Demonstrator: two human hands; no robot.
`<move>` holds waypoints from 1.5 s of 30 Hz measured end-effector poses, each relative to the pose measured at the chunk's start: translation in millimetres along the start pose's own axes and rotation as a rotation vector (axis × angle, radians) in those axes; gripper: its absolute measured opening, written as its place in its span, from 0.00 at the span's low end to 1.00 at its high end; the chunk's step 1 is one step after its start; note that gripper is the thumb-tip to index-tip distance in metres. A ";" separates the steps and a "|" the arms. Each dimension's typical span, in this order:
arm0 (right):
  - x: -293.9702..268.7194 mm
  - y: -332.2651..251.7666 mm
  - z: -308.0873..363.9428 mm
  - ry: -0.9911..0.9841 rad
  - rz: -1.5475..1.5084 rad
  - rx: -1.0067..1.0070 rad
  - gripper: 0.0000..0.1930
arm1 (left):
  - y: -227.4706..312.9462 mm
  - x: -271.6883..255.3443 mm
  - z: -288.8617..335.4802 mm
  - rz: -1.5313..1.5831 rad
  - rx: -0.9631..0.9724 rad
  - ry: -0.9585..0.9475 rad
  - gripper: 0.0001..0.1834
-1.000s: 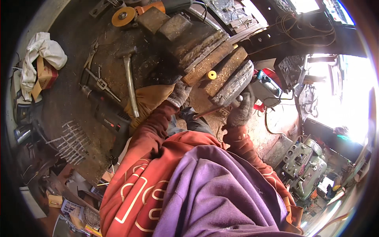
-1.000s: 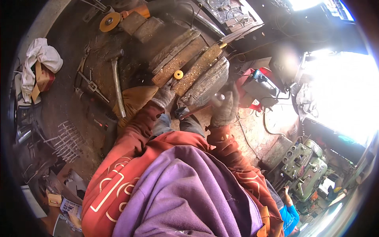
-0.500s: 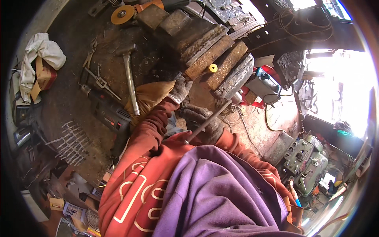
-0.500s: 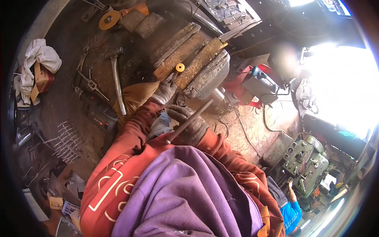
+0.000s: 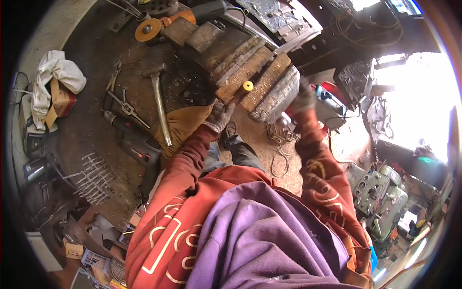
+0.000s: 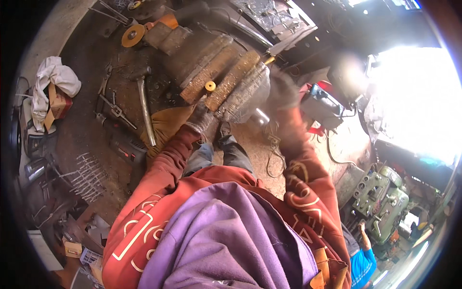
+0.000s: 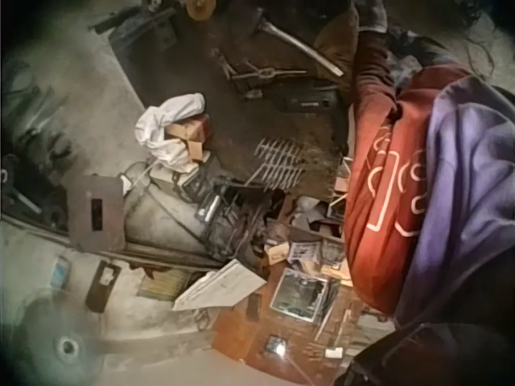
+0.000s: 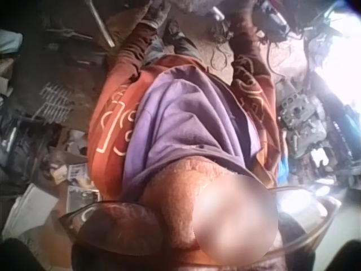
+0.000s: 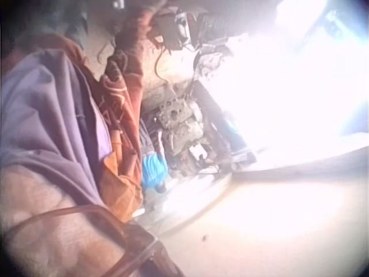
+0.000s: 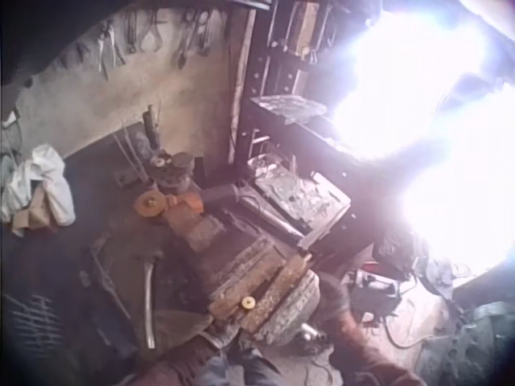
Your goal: The person uses a tap and die handle to create internal threads in a metal pipe held in a vise, then uses a drill to enlarge a hole in a metal rod, and finally checks the fit of the threaded pipe with the rod.
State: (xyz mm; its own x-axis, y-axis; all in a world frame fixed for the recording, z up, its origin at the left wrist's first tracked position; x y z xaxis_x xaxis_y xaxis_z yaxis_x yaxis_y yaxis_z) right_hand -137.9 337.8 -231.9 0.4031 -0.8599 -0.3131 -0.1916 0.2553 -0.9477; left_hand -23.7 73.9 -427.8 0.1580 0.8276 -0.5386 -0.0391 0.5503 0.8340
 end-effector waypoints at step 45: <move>-23.7 -229.6 -36.2 -0.304 1.573 -0.235 0.28 | 40.5 -22.4 -7.9 0.180 0.050 0.159 0.17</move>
State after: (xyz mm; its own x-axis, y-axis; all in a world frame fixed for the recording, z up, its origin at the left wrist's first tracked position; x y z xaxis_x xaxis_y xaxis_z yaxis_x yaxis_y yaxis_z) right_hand -135.8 283.6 -4.7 -0.1667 0.2956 -0.9407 -0.6783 0.6580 0.3270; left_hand -36.6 78.5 -382.9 -0.0045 0.9212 -0.3891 -0.0032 0.3891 0.9212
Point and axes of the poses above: each hand's wrist, its own z-axis away from the middle knuckle, its own x-axis out of the palm, y = z × x, the point moved 4 cm from there along -z, towards the middle knuckle, and after that the axes turned 15 degrees about -y, right-handed, at the moved point
